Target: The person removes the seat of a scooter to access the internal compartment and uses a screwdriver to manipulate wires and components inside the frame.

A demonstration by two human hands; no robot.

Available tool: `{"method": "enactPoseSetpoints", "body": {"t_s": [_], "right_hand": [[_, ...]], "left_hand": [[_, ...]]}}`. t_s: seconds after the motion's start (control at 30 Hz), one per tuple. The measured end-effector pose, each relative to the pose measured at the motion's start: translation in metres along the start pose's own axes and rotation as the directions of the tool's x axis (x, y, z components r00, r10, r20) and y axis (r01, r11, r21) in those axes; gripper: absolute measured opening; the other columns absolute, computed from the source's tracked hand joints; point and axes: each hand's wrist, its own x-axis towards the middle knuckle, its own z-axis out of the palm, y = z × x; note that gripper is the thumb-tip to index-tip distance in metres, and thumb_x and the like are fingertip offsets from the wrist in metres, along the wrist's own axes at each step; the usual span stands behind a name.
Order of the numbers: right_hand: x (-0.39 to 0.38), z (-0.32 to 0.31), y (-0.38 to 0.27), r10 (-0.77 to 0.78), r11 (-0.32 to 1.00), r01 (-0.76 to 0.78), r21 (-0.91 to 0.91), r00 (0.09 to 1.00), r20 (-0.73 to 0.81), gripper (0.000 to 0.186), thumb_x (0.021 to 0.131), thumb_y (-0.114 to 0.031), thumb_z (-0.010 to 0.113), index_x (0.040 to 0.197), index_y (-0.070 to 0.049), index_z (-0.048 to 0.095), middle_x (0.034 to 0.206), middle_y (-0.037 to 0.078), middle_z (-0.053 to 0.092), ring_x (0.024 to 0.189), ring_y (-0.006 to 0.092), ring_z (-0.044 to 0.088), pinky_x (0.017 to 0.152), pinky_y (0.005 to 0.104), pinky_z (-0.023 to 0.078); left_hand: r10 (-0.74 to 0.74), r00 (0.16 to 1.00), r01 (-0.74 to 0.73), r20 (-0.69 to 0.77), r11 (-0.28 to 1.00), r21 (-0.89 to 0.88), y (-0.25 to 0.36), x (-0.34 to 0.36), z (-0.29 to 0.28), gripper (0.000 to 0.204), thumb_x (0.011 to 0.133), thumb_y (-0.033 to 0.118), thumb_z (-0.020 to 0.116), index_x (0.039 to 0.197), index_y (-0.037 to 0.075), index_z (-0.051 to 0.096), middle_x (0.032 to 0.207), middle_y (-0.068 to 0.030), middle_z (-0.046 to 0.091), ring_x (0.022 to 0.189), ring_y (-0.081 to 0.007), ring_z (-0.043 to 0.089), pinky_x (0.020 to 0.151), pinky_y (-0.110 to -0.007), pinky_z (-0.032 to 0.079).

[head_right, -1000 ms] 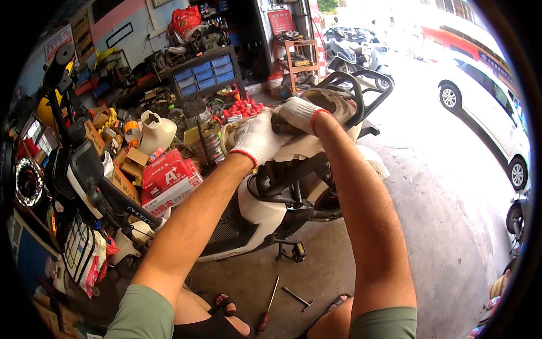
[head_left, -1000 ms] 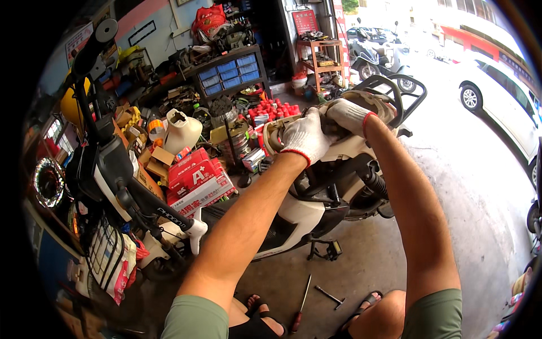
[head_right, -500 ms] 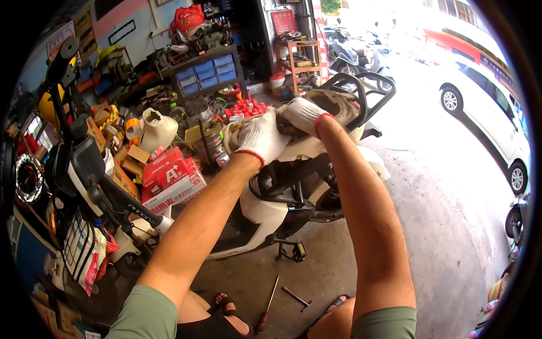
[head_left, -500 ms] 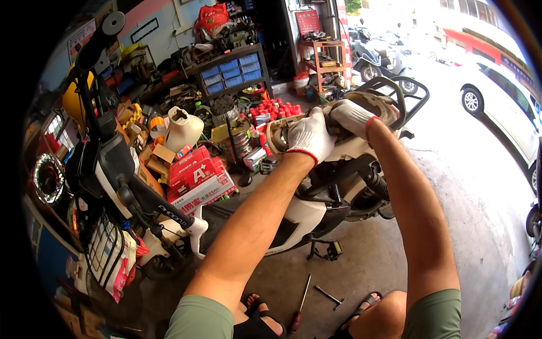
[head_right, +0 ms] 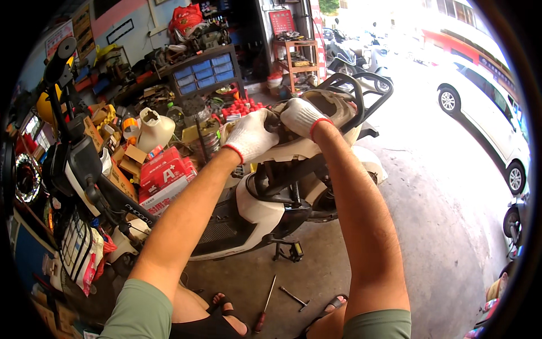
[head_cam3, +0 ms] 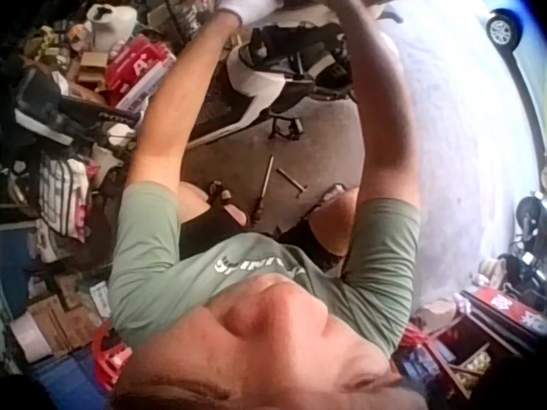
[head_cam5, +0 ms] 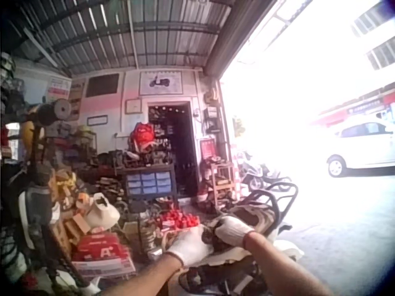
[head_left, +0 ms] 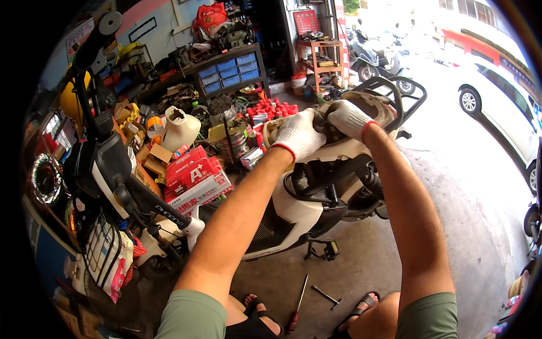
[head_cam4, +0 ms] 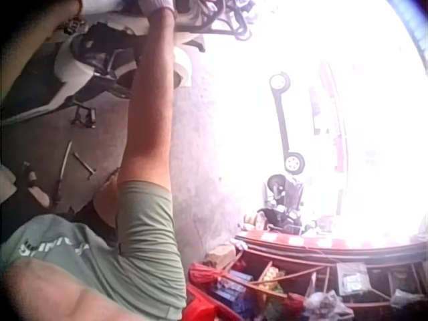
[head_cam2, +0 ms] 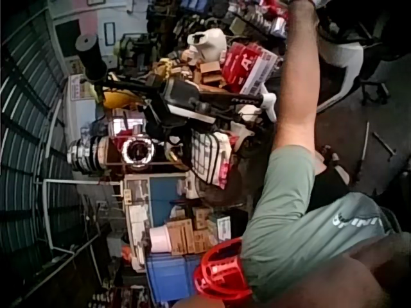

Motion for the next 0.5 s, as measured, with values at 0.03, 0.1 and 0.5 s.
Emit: {"method": "enactPoseSetpoints", "body": {"t_s": [0.03,0.1,0.5], "right_hand": [[-0.002,0.001,-0.002,-0.006,1.000,0.006,0.008,1.000,-0.007,0.034,0.088,-0.018,0.054,0.102,0.006,0.074,0.096,0.029,0.071,0.091,0.0413,0.072,0.081,0.0429,0.054],[-0.002,0.002,-0.004,0.004,0.999,-0.006,-0.049,0.999,-0.035,0.034,0.087,-0.017,0.053,0.102,0.005,0.074,0.097,0.030,0.071,0.094,0.0424,0.071,0.083,0.0437,0.054],[-0.007,0.006,-0.008,0.053,0.997,-0.059,-0.053,0.992,-0.110,0.037,0.086,-0.017,0.054,0.109,0.005,0.072,0.101,0.030,0.072,0.099,0.0427,0.070,0.090,0.0442,0.054]], "left_hand": [[0.011,1.000,-0.010,0.012,1.000,-0.019,-0.002,0.002,-0.001,0.040,0.077,0.017,0.078,0.113,0.002,0.070,0.109,-0.0186,0.075,0.106,-0.0299,0.072,0.095,-0.037,0.054],[0.049,0.996,-0.043,0.076,0.996,-0.082,-0.011,0.008,-0.006,0.040,0.077,0.017,0.078,0.113,0.001,0.070,0.106,-0.0162,0.075,0.103,-0.0258,0.072,0.094,-0.036,0.054],[0.088,0.988,-0.036,0.131,0.935,-0.352,-0.029,0.026,0.000,0.027,0.087,0.009,0.079,0.109,-0.003,0.070,0.099,-0.0095,0.075,0.088,-0.0139,0.070,0.081,-0.031,0.056]]}}
